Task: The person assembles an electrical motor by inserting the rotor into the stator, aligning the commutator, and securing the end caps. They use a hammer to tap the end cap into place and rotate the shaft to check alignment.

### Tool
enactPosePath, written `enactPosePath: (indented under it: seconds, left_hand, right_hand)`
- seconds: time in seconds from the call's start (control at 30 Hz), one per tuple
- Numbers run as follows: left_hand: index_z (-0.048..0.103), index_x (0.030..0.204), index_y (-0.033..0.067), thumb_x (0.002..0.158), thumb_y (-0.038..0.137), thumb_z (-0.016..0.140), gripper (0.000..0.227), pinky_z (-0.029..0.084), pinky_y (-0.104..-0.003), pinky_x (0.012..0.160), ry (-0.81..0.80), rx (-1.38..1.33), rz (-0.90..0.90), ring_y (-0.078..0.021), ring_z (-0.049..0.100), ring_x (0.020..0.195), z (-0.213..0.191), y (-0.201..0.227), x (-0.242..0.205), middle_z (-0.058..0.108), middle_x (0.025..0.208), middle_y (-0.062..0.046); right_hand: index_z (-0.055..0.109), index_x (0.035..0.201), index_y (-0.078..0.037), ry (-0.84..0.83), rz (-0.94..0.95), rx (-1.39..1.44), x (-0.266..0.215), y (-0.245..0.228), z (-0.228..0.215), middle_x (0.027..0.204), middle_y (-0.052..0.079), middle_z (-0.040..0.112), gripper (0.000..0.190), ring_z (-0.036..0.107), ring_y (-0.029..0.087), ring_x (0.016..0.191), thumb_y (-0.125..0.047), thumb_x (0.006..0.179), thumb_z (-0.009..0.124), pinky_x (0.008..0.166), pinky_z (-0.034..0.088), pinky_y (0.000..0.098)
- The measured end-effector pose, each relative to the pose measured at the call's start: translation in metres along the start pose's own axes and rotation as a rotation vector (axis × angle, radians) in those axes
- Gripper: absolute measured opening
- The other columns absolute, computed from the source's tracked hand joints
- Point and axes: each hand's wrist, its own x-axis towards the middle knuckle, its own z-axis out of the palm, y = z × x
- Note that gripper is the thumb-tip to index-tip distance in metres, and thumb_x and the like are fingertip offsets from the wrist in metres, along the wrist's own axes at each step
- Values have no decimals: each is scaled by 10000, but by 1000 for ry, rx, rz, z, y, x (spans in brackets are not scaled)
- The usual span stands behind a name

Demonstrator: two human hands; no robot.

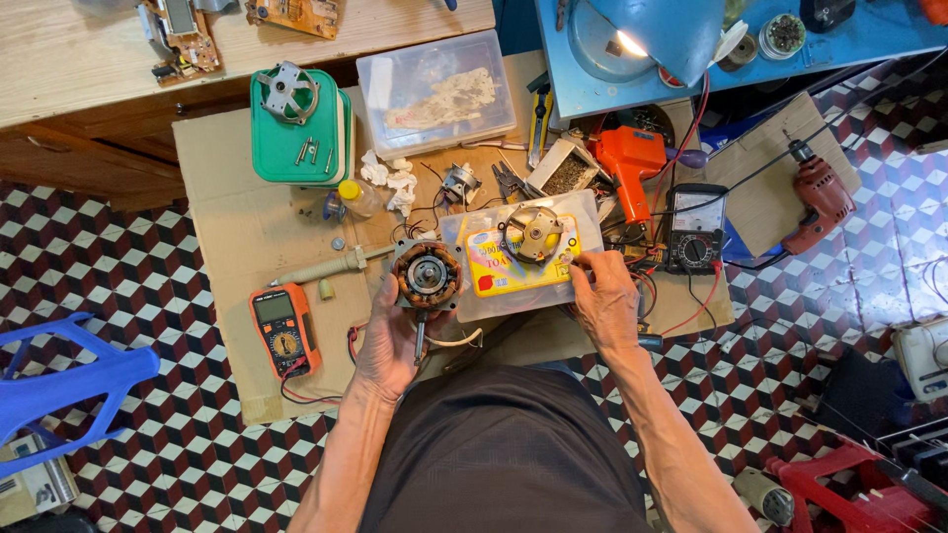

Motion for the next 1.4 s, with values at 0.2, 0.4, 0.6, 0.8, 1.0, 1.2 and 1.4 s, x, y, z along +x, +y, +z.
enactPosePath:
  seconds: [0.2,0.4,0.6,0.8,1.0,1.2,1.4]
  left_hand:
    - [555,1362,51,856,480,770,697,635,-441,865,7,10,-4,-239,712,1049,-4,-3,1,702,1204,-123]
    - [549,1363,43,859,472,765,696,635,-427,875,22,21,-22,-230,714,1037,-7,-5,0,703,1200,-125]
    - [546,1367,35,873,465,763,690,638,-433,877,30,10,-16,-229,705,1038,-5,-4,0,697,1201,-126]
    - [549,1363,41,862,465,756,688,636,-428,862,28,1,-19,-238,715,1070,-3,-3,0,702,1212,-130]
    - [545,1369,51,870,448,768,676,639,-439,875,37,-12,-27,-241,701,1082,-2,-5,2,692,1224,-117]
    - [544,1376,66,847,452,782,697,636,-437,874,12,3,-27,-243,693,1116,-1,-6,1,681,1255,-113]
    - [538,1386,60,838,463,796,727,634,-440,876,-3,31,-4,-239,692,1120,-1,-5,0,677,1259,-112]
  right_hand:
    - [681,1124,-30,91,-7,83,17,0,-1,1029,128,627,160,655,238,819,-128,998,669,754,533,360]
    - [706,1114,-41,-4,-20,8,30,9,2,994,139,609,197,641,254,813,-141,945,708,724,513,371]
    - [659,1025,-13,-11,-26,35,34,21,10,993,147,629,151,666,254,819,-121,936,719,731,538,368]
    - [642,1150,9,-78,292,747,41,37,8,939,121,725,210,679,150,805,-64,959,691,734,556,260]
    - [666,1133,61,-112,661,1127,50,48,2,946,142,735,228,739,188,788,-34,929,702,740,625,274]
    - [661,1109,66,-94,694,1131,51,47,3,946,151,734,205,743,190,782,-19,926,697,729,630,271]
    - [730,1110,65,-134,423,732,49,36,7,950,120,738,197,687,159,809,-62,970,675,751,562,256]
